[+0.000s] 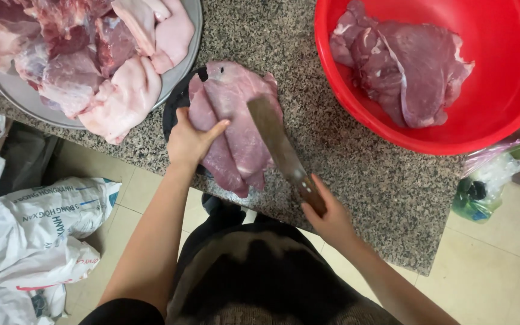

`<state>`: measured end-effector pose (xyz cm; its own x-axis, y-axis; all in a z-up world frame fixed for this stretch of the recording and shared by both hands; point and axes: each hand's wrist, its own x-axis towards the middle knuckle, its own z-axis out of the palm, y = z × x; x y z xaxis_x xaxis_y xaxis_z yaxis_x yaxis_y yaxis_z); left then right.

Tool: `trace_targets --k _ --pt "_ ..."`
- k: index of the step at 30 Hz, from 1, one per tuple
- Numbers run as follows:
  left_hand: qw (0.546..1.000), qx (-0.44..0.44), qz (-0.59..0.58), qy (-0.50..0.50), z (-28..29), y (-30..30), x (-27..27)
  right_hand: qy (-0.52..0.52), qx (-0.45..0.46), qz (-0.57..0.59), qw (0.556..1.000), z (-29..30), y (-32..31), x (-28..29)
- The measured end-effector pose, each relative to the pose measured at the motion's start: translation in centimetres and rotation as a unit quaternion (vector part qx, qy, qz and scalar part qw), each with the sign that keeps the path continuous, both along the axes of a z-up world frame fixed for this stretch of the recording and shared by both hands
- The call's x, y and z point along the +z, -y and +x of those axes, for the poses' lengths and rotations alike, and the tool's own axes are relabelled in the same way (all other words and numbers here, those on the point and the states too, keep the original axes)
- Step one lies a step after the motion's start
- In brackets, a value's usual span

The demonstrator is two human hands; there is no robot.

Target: Slicing and preparing raw pork on a cutting board using a kitchen knife.

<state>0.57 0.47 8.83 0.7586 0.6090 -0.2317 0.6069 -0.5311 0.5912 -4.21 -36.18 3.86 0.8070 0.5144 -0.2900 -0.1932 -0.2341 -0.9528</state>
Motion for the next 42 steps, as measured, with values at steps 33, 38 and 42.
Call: trace_targets --k 33,38,42 --pt "0.992 -0.015 -0.085 0.088 -0.3 -3.3 -6.5 0.023 -0.059 0.03 0.998 0.8 -13.4 -1.7" --pt "0.984 -0.008 -0.132 0.118 -0.7 -3.6 -6.9 -0.125 -0.026 -0.065 0.99 -0.1 -11.9 2.4" --pt "0.972 0.012 -0.203 0.12 -1.1 -4.2 -7.6 -0.132 -0.03 -0.058 0.989 -2.2 -9.9 1.4"
